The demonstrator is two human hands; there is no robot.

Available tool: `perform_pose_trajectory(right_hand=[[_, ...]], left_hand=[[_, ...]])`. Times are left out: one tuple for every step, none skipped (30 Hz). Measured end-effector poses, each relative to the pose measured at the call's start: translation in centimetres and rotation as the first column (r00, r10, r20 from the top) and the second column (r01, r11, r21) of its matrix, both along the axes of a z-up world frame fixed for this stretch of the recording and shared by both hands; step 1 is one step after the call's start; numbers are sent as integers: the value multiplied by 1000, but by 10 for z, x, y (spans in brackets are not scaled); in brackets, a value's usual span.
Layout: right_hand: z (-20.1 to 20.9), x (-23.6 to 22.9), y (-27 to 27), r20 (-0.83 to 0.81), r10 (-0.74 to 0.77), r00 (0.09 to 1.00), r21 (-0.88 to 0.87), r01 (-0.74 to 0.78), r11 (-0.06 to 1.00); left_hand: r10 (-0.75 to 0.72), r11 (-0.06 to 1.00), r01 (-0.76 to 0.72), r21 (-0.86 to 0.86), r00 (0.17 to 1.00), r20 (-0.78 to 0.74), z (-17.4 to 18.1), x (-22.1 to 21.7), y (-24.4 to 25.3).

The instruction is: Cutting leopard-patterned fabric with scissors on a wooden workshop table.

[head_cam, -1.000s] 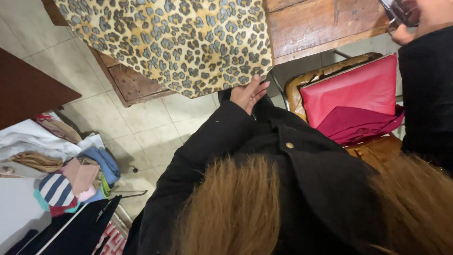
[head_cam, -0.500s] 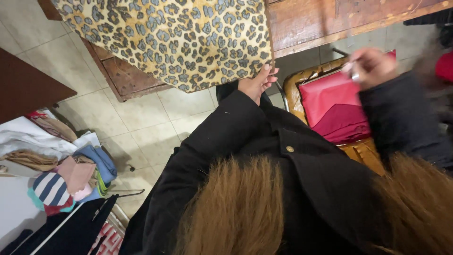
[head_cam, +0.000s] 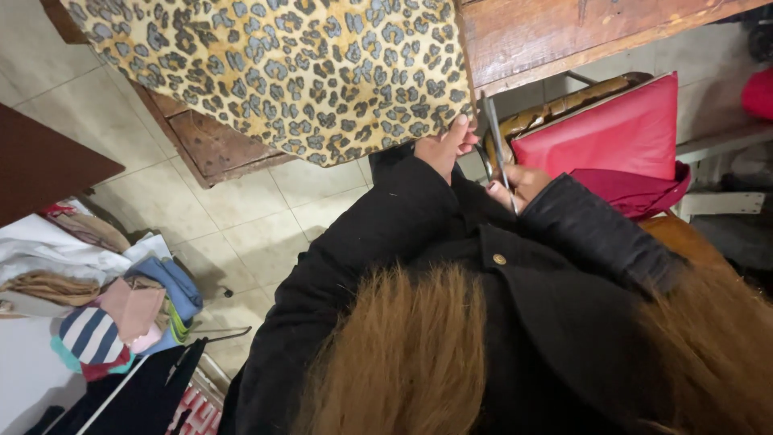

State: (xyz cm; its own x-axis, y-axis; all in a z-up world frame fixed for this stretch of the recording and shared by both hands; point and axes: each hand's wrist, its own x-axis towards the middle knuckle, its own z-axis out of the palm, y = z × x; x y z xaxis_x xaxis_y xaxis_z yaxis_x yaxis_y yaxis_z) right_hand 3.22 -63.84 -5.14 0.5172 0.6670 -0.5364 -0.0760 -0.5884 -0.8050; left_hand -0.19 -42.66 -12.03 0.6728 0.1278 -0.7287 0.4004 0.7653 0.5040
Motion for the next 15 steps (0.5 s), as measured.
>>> perform_pose_trajectory(right_hand=[[4,-1,4,5,4,1000,4,-4,1000],[8,-5,8,11,4,1000,6,-4,1000],[7,-9,6,10,-5,1000,1,5,1000],[6,-9,7,-24,0,1000,-10,-1,1000],[6,-9,8,-58,5,998,-21,-7,1000],[1,-12,8,-58,4,998,-22,-5,1000],[-4,-14,8,-73,-9,997,7,9,1000],[-7,-17,6,-87,-23,996,33,26,999],[-5,-15,7,-88,-27,996,29,30,999],[-4,-14,10,-64,-15,998,40,18,999],[-3,-13,12,-40,-4,999,52,6,999],[1,-11,14,-42,-5,999,50,7,999],[5,-10,16,-23,10,1000,26,-9,1000],[8,-7,18,-3,25,1000,2,-25,1000],[8,-6,19,-4,25,1000,0,-25,1000]], left_hand=[[-10,1000,10,1,1000,21,1,0,0],[-24,1000,24,1,999,43,2,-2,0],[-32,999,33,-4,999,42,11,0,-1],[-30,999,31,-26,999,37,20,4,1],[-28,998,29,-48,999,32,29,8,4],[-29,998,31,-49,999,31,31,8,5],[-48,999,49,-22,998,26,32,8,7],[-69,998,69,1,997,21,34,9,6],[-73,997,73,-3,997,21,32,9,5],[-69,996,69,53,998,-5,30,7,5],[-64,992,67,109,997,-31,27,5,4],[-65,992,68,107,997,-33,31,6,5],[-39,998,40,44,999,-35,34,8,5],[-12,1000,12,-18,999,-38,37,11,6],[-13,1000,12,-21,999,-38,36,11,4]])
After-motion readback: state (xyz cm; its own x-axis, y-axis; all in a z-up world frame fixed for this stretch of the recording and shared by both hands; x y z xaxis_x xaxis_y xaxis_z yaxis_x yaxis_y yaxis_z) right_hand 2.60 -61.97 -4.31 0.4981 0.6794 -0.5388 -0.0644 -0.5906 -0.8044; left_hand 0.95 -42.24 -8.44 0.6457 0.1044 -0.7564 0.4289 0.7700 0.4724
